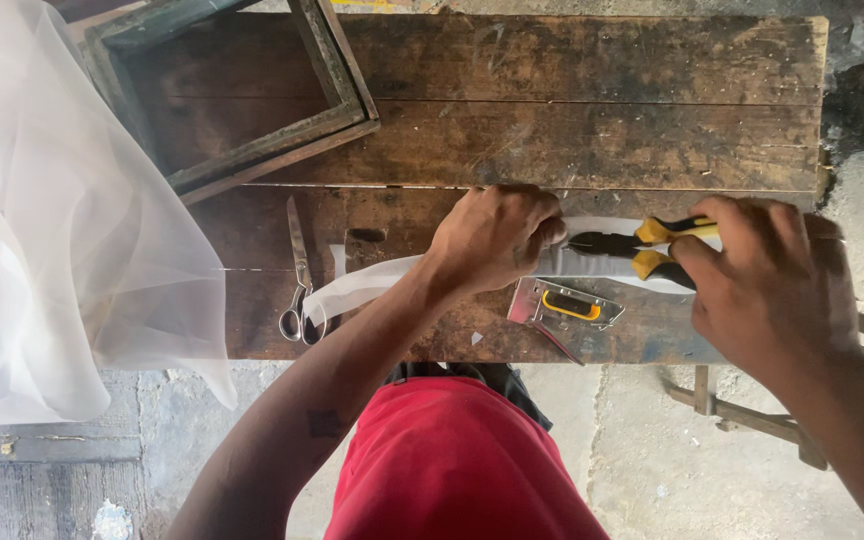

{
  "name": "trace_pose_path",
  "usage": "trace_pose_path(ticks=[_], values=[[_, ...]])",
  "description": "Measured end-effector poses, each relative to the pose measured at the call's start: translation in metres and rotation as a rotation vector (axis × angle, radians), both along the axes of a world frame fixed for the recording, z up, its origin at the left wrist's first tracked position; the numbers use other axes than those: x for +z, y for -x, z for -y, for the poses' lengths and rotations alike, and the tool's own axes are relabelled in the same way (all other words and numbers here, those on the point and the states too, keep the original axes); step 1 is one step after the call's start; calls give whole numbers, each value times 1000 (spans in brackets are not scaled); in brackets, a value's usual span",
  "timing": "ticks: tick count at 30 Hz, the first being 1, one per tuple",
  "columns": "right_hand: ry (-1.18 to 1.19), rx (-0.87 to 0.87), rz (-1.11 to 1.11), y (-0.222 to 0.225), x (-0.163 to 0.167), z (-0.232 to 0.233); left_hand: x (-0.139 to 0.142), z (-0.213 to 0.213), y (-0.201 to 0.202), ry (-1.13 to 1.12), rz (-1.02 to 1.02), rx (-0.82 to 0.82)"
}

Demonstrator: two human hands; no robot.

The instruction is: The person folds a white translucent fabric strip on a wooden workbench and uses a handheld stapler to attach it to a wooden frame. The person repeatedly folds the fabric and staples it along the edge.

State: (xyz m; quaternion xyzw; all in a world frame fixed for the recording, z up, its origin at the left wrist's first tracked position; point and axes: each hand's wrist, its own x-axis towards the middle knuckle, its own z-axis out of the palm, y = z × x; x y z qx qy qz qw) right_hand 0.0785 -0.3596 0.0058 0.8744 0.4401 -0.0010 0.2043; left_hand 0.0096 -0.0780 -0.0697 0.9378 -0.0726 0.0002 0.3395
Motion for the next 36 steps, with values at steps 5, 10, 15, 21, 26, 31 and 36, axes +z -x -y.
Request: trace_pose_path(ticks=[5,10,15,21,26,31,36], values=[[47,90,177,10,15,-16,-1,-1,0,96,135,-22],[66,144,258,18,25,-23,4,0,2,72,82,-5],[107,108,241,20,22,-20,8,-1,4,88,131,21],[84,72,109,15,11,-16,3,-2,2,96,162,-6],[92,-64,-104,14,8,-19,2,-3,1,77,117,1],[-28,-117,-274,11,8,-20,4,-5,0,100,126,-3],[-117,-269,-433,13,10,-22,7,-2,0,66,75,16]])
